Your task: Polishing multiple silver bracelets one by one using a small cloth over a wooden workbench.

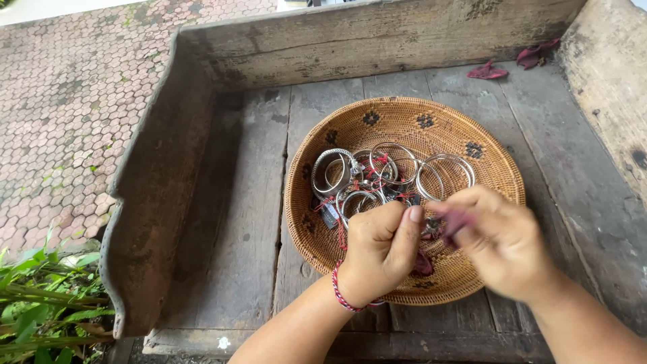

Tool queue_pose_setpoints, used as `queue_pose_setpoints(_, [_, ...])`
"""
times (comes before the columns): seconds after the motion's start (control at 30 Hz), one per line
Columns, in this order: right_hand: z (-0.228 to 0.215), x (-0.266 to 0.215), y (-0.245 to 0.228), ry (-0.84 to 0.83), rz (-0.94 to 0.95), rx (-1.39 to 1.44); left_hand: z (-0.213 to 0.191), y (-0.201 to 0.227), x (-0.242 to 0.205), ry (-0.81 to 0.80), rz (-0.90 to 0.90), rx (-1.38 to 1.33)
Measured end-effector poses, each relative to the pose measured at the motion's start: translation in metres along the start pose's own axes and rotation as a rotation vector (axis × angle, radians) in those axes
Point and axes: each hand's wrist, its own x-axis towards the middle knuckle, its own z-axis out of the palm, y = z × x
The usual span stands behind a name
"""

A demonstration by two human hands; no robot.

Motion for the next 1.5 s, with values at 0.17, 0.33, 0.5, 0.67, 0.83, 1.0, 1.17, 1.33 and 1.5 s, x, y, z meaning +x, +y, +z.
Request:
queue_pose_setpoints(0.17, [0.019,0.003,-0.008,0.101,-0.204,-0.343,0.0,0.008,0.001,-0.076,-0.001,-0.03])
queue_pose_setpoints(0.33, [0.016,0.006,-0.007,0.115,-0.261,-0.407,0.001,0.004,0.001,-0.076,-0.005,-0.032])
queue_pose_setpoints(0.5, [-0.008,0.007,0.013,0.124,0.149,-0.127,0.001,0.001,-0.002,-0.101,-0.192,-0.156])
queue_pose_setpoints(0.67, [0.007,0.008,-0.008,0.026,0.037,0.039,0.001,0.002,0.001,-0.099,-0.124,-0.077])
queue_pose_setpoints(0.83, [0.018,0.011,-0.016,0.017,-0.152,-0.342,0.0,0.007,0.002,-0.174,-0.151,-0.057])
queue_pose_setpoints(1.0, [0.01,0.013,-0.006,-0.132,0.157,0.078,0.0,-0.001,0.002,-0.155,-0.091,-0.02])
queue_pose_setpoints(1.17, [0.004,0.004,0.012,-0.08,0.341,0.33,0.0,0.002,0.002,-0.195,-0.182,-0.09])
queue_pose_setpoints(1.33, [0.013,0.009,-0.001,-0.009,0.113,0.003,0.001,-0.005,0.0,-0.181,-0.153,-0.077])
queue_pose_setpoints(1.5, [0.011,0.012,-0.007,0.122,-0.201,-0.227,0.0,-0.001,0.003,-0.085,-0.116,-0.022])
